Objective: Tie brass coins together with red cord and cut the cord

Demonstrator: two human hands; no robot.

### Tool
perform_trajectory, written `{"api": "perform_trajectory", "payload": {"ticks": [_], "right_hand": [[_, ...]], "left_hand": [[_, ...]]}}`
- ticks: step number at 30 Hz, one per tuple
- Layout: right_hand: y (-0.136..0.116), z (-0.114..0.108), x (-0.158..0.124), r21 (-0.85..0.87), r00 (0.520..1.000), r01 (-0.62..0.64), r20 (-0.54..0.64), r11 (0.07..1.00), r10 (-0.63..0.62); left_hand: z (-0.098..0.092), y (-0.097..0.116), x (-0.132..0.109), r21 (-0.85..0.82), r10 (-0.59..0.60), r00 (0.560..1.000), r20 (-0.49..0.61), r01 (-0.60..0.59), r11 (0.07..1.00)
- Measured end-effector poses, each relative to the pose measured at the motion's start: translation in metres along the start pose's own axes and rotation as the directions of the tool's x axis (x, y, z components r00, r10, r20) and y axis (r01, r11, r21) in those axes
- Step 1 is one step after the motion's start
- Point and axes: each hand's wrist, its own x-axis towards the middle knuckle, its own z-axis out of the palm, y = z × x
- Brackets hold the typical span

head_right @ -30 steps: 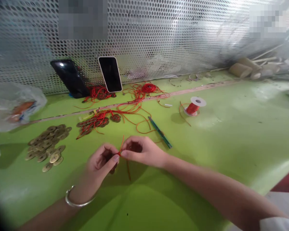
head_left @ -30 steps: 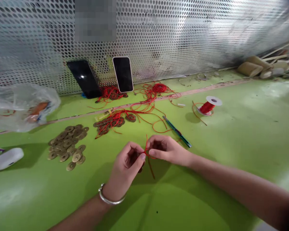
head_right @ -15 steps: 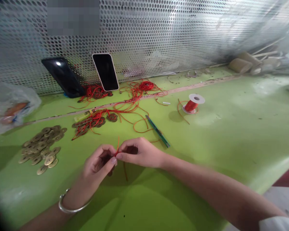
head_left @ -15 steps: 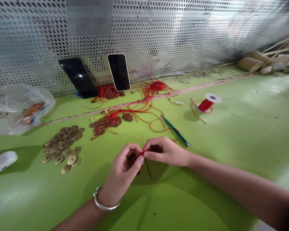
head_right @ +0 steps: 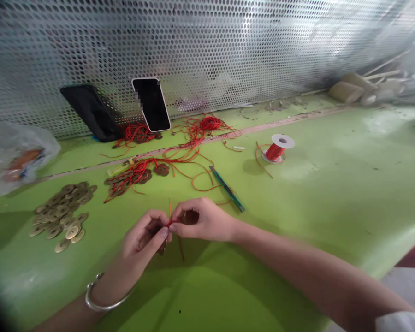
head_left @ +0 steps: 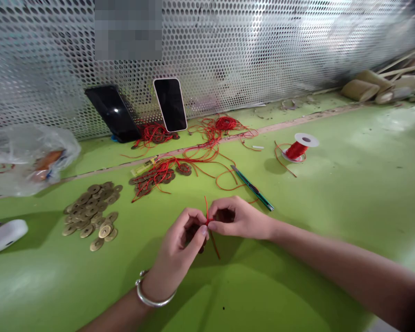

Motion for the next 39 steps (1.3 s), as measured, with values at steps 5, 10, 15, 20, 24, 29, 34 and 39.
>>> {"api": "perform_trajectory", "payload": {"ticks": [5,10,15,20,24,29,34,39], "right_hand": [[0.0004,-0.001,-0.0003,-0.054,1.0,0.005,-0.006,0.999,-0.006],[0.0022,-0.0022,-0.0003,-0.022,1.0,0.025,0.001,0.999,-0.025],[0.0015,-0.001,0.0,0.046,1.0,0.016,-0.001,0.999,-0.016],[0.0,0.0006,0.0,0.026,1.0,-0.001,-0.021,1.0,0.001],[0.0015,0.0017,0.0002,0.005,0.998,0.014,-0.058,1.0,-0.014],[0.0045,0.0031,0.0004,0.003,0.994,0.04,-0.102,0.999,-0.04],[0.0075,0.0048,-0.0003,0.048,0.991,0.077,-0.113,0.996,-0.071],[0.0083,0.006,-0.0025,0.066,0.987,0.133,-0.105,0.989,-0.126]], "left_hand": [[-0.001,-0.0003,-0.0011,-0.014,-0.013,1.0,0.005,0.013,1.0],[-0.0012,-0.0021,-0.0011,-0.027,-0.012,1.0,-0.009,0.011,1.0],[-0.0004,-0.0014,-0.001,0.031,0.024,0.999,-0.028,-0.023,0.999],[-0.0003,-0.0022,-0.0018,0.075,0.072,0.997,-0.038,-0.069,0.995],[0.0,-0.0024,-0.0024,0.097,0.113,0.993,-0.033,-0.109,0.989],[-0.0003,-0.0014,-0.0025,0.108,0.13,0.991,-0.035,-0.125,0.986],[-0.002,-0.0011,-0.0026,0.112,0.114,0.993,-0.044,-0.109,0.988],[-0.0015,0.0045,-0.0022,0.161,0.094,0.995,-0.036,-0.088,0.983]]}}
